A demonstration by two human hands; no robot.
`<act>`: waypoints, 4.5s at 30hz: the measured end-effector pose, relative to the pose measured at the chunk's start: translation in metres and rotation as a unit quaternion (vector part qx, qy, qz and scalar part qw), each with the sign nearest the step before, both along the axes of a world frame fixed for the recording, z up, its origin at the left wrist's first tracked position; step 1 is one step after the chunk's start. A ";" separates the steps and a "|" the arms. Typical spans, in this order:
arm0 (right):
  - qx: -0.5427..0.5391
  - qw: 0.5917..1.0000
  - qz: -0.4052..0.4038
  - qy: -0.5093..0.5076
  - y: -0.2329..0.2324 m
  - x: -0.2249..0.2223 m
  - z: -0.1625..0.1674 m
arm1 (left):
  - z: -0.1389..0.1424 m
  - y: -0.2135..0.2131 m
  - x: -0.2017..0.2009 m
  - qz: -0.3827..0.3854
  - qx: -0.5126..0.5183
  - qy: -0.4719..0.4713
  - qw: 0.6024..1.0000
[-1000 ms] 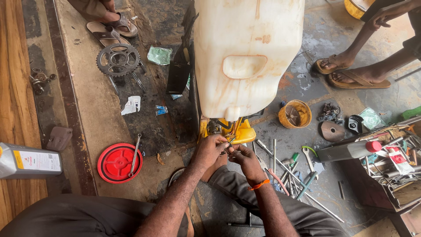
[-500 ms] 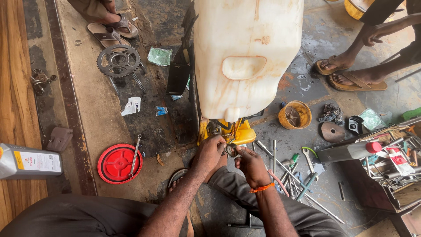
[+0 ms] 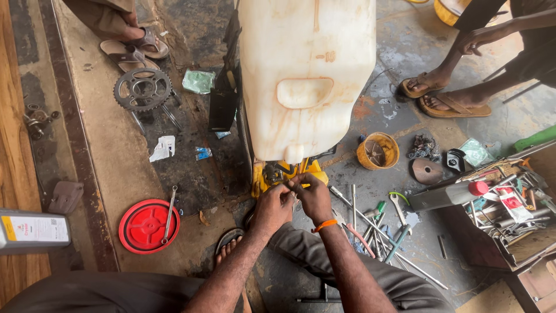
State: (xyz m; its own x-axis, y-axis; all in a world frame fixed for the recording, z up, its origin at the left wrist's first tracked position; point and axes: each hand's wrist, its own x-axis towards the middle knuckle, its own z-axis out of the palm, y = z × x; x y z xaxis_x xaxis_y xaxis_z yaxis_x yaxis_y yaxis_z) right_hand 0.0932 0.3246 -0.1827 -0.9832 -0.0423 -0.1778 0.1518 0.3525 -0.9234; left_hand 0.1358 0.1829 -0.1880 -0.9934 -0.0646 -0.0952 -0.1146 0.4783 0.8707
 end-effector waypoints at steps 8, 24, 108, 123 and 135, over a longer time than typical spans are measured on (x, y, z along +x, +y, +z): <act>-0.340 0.926 -0.065 -0.152 0.011 0.043 -0.031 | -0.009 -0.008 -0.004 0.034 0.067 -0.036 0.997; -0.412 0.877 -0.086 -0.231 0.035 0.033 -0.005 | -0.015 -0.002 -0.003 -0.037 -0.025 0.046 0.998; -0.043 0.994 -0.065 -0.076 0.008 -0.003 -0.019 | -0.002 -0.001 -0.005 -0.001 0.044 0.030 0.999; -0.176 0.972 0.065 -0.139 0.037 0.026 -0.031 | 0.010 -0.014 -0.009 -0.071 -0.047 0.004 0.996; -0.296 0.937 -0.014 -0.188 0.023 0.014 0.004 | -0.007 -0.002 -0.002 -0.028 -0.090 0.021 0.995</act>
